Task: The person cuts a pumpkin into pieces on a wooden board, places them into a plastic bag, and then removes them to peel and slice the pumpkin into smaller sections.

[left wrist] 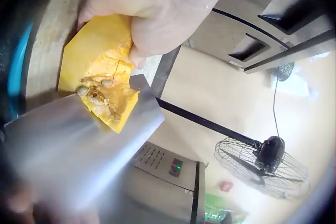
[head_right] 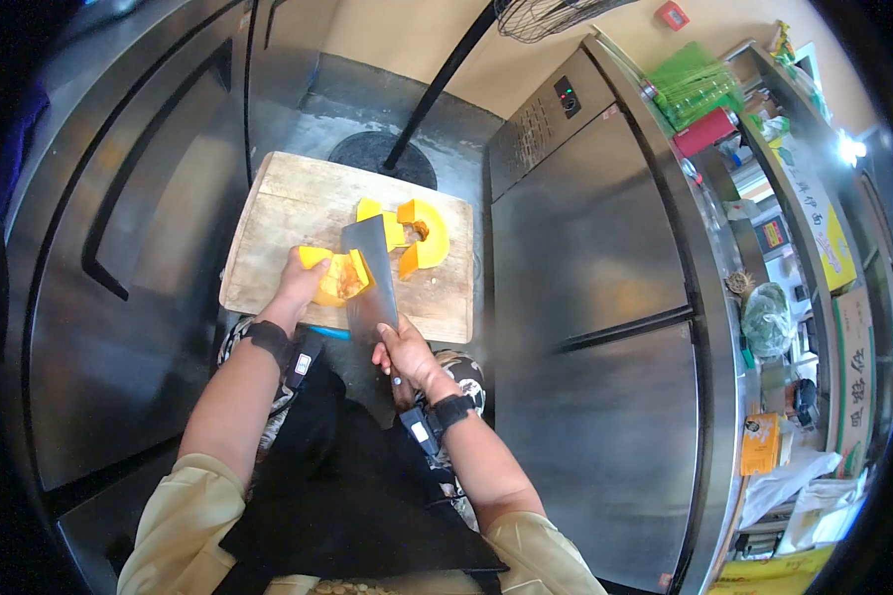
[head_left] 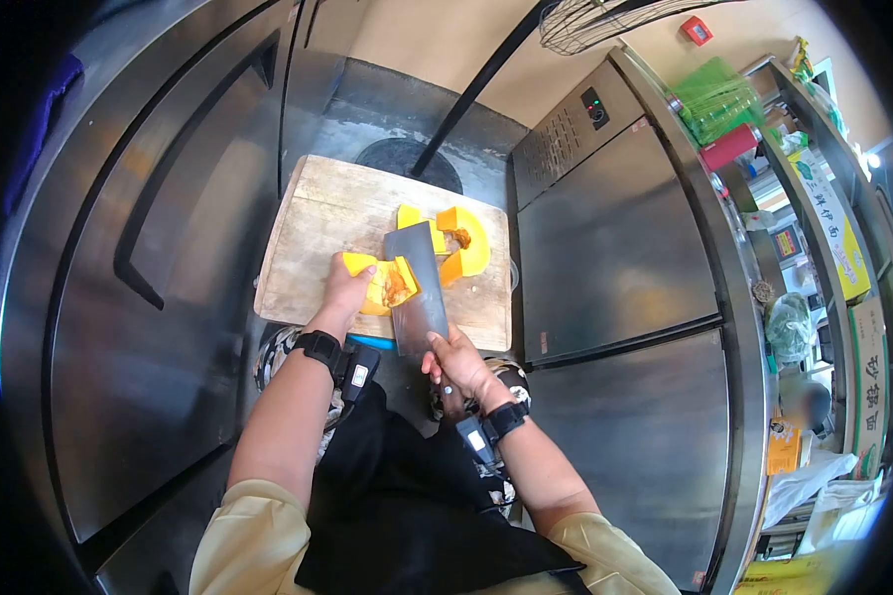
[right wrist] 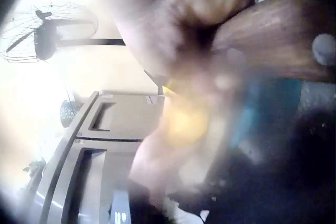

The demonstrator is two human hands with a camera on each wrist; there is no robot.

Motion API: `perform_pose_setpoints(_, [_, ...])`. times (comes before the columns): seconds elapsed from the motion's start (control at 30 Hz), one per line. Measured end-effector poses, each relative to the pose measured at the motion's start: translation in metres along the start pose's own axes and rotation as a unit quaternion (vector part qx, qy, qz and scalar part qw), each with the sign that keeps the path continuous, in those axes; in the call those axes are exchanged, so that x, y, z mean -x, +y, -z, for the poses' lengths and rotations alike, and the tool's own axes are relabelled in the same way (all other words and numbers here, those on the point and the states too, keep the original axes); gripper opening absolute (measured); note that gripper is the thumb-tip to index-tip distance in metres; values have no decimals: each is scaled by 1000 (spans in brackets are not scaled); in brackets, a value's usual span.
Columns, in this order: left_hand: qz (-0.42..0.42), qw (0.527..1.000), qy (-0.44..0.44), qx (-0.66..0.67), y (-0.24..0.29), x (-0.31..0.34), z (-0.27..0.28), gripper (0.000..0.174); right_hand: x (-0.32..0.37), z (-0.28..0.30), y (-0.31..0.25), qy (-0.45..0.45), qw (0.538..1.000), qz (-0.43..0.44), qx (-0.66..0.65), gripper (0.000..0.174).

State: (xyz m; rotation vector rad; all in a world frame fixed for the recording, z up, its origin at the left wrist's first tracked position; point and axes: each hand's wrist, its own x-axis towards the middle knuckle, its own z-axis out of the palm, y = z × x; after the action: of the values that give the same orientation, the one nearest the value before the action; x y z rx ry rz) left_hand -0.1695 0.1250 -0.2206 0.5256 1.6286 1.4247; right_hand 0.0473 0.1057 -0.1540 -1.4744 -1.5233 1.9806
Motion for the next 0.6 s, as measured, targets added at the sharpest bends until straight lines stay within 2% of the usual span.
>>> perform_pose_setpoints(0.13, [-34,999,11,7,-21,-14,0,45,17,7,-37,7,996,5,94,21])
perform_pose_setpoints(0.17, [-50,999,22,1,-31,-21,1,46,18,8,-38,36,994,37,96,21])
perform_pose_setpoints(0.2, [-28,999,39,15,-16,-9,3,43,22,7,-35,65,991,68,97,20])
perform_pose_setpoints(0.3, [-9,994,92,57,-17,-7,5,44,35,10,-33,155,978,130,47,20])
perform_pose_setpoints(0.4, [-13,992,79,-94,-25,-10,16,48,56,11,-39,200,964,173,-6,17])
perform_pose_setpoints(0.5, [42,976,-71,-200,-17,-4,30,51,74,8,-26,190,973,130,6,17])
perform_pose_setpoints(0.53, [25,957,-96,-274,-3,3,35,48,81,5,-23,181,977,110,18,18])
perform_pose_setpoints(0.6, [-73,943,11,-323,16,23,37,45,83,4,-1,158,982,105,11,19])
